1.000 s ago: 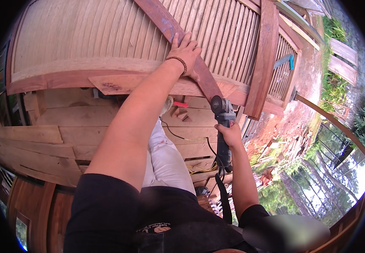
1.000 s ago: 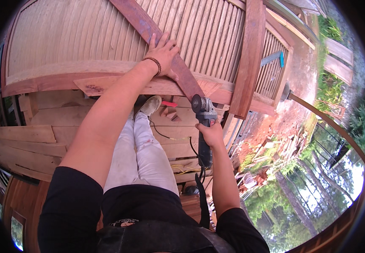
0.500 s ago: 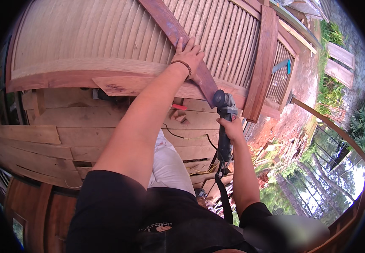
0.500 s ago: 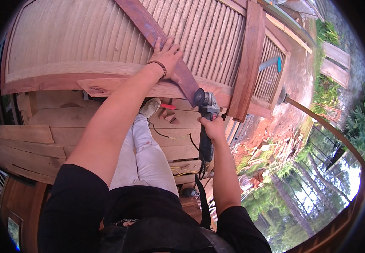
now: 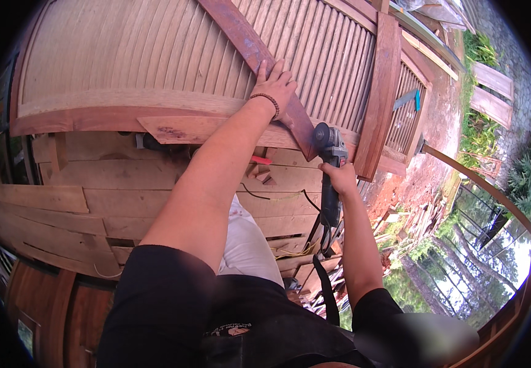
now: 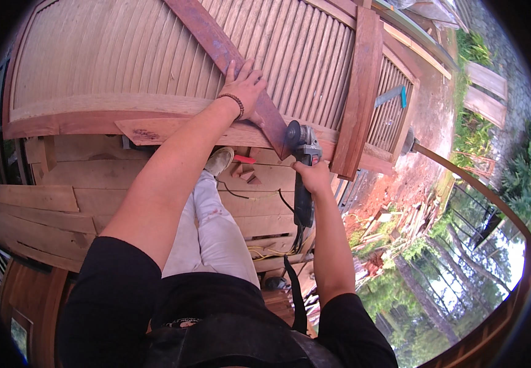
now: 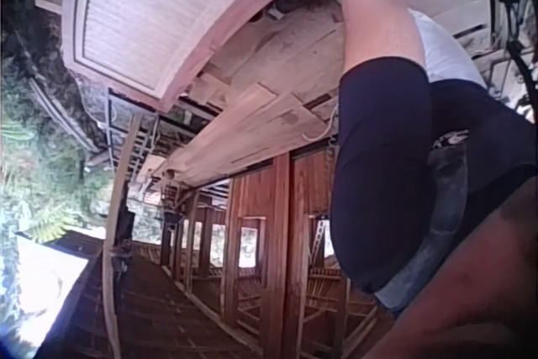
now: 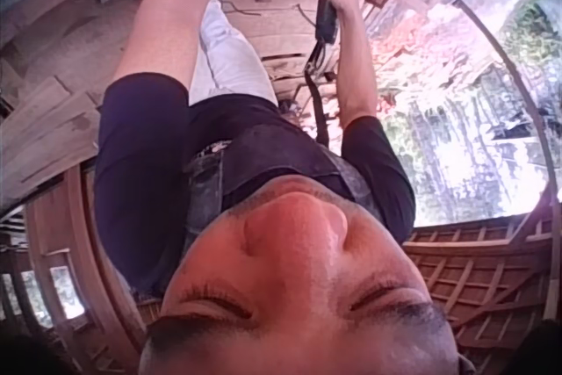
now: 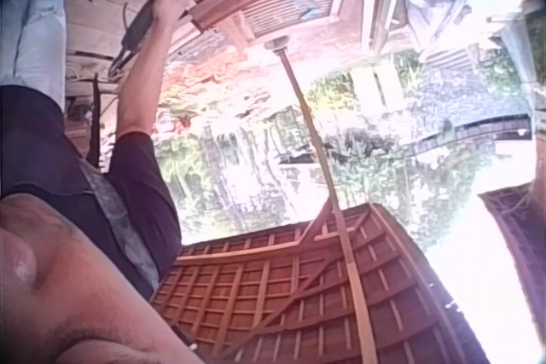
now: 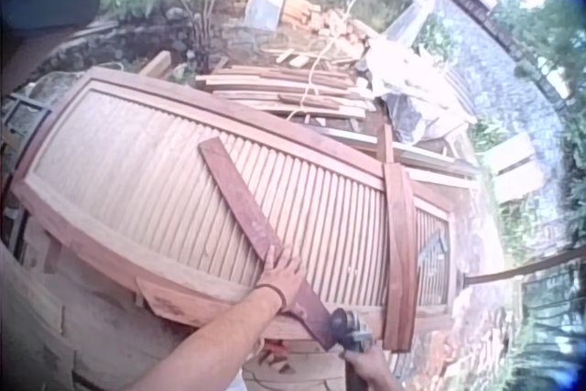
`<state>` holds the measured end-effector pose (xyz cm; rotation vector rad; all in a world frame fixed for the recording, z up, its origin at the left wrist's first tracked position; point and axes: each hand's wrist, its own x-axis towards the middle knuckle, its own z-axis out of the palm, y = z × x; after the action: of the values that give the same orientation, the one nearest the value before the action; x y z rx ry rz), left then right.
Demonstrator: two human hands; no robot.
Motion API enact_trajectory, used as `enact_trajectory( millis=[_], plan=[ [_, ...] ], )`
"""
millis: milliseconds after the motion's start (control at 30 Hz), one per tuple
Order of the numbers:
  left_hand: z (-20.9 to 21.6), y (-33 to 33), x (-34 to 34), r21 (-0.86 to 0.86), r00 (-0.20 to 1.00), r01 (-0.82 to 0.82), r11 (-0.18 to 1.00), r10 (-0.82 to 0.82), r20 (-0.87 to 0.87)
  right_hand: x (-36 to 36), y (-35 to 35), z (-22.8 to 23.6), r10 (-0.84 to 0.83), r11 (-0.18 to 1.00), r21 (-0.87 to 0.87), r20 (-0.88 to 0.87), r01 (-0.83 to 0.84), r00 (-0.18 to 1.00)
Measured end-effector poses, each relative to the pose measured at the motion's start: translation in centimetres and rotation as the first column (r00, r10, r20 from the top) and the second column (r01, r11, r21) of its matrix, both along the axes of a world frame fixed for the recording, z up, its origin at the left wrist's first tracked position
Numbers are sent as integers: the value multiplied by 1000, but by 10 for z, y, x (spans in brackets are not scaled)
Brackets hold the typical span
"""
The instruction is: The person measures and marks a wooden slatted panel using a square and pencil, then uses an angle grinder to cut a wooden strip. They later use a hand saw to cut another strip and fit it into the panel frame.
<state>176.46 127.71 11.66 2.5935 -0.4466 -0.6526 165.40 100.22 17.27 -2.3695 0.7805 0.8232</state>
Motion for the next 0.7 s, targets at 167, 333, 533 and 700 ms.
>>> enact_trajectory(
  millis=[167,333,533,700],
  plan=[
    [0,0,-1,10,1000,0,1000,0,11,12,12,11,-9,1000,16,-13,10,1000],
    [-2,0,-1,6,1000,-4,1000,4,10,-3,12,18,20,1000,8,22,-20,1000],
    [1,-2,0,16,1000,1,1000,-1,-1,-22,4,12,-19,998,61,25,17,1000],
    [3,-1,1,27,1000,1,1000,-1,-8,-28,-3,8,-43,996,76,-56,47,998]
  ],
)
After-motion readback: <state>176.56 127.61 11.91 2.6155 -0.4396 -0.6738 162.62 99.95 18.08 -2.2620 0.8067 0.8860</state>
